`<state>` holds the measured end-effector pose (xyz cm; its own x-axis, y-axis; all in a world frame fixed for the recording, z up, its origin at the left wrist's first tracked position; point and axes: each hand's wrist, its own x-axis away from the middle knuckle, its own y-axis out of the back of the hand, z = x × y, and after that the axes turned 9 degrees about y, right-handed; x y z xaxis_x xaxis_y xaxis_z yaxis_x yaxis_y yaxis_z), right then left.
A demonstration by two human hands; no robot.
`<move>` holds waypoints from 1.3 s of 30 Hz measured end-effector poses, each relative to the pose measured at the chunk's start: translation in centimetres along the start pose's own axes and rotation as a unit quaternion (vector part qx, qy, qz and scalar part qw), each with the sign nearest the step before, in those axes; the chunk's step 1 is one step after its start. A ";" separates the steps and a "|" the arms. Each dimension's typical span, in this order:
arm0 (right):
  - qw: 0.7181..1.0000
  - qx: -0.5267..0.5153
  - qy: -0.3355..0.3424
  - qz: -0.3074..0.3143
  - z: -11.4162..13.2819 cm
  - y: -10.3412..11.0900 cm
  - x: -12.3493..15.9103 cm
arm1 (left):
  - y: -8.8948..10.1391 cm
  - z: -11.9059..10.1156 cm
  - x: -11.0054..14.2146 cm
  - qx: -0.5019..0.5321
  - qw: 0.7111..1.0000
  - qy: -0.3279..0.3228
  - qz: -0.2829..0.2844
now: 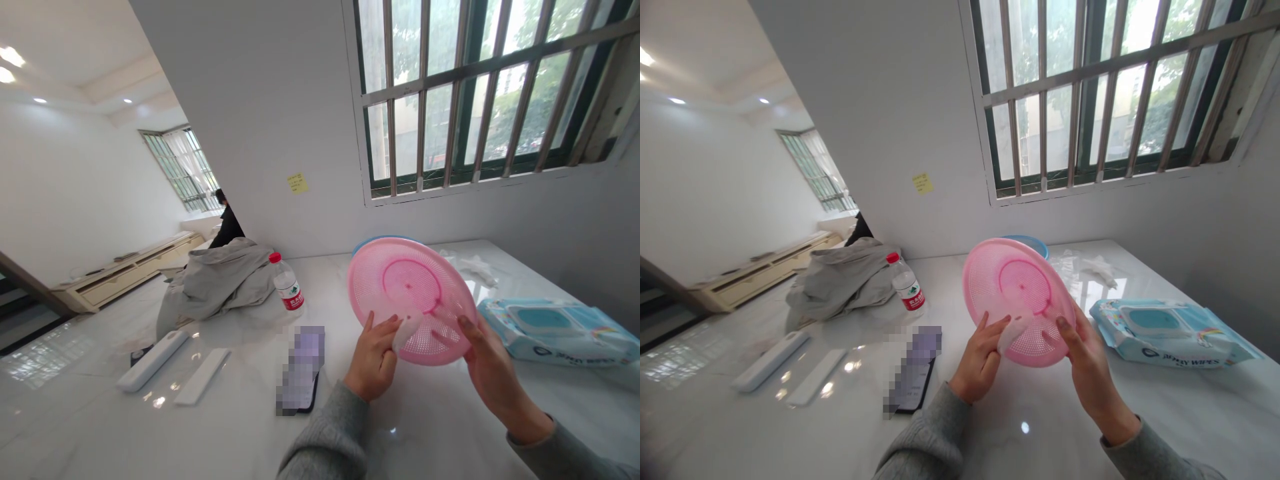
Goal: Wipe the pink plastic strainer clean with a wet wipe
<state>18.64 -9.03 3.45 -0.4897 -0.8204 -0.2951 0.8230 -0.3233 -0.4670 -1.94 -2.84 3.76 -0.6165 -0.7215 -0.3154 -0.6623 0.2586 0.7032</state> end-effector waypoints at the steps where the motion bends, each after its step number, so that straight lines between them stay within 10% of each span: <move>1: 1.000 -0.005 -0.003 -0.009 0.1 -0.1 0.0 | 0.2 -0.2 0.0 0.007 1.000 -0.009 0.014; 21: 0.998 0.055 0.009 0.025 -0.5 0.2 0.4 | -2.4 1.2 -0.2 -0.139 0.990 0.011 0.035; 30: 0.991 0.070 0.043 0.104 -0.9 -0.3 1.7 | -3.2 3.1 -0.3 -0.301 0.949 0.061 -0.074; 39: 0.986 0.049 0.000 0.160 -1.0 -0.8 2.6 | -3.1 4.5 -0.2 -0.252 0.950 0.094 -0.156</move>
<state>16.42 -10.47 2.23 -0.1999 -0.8878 -0.4146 0.9595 -0.0916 -0.2665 -1.71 -0.58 -1.25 -0.3044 -0.8271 -0.4724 -0.4833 -0.2932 0.8249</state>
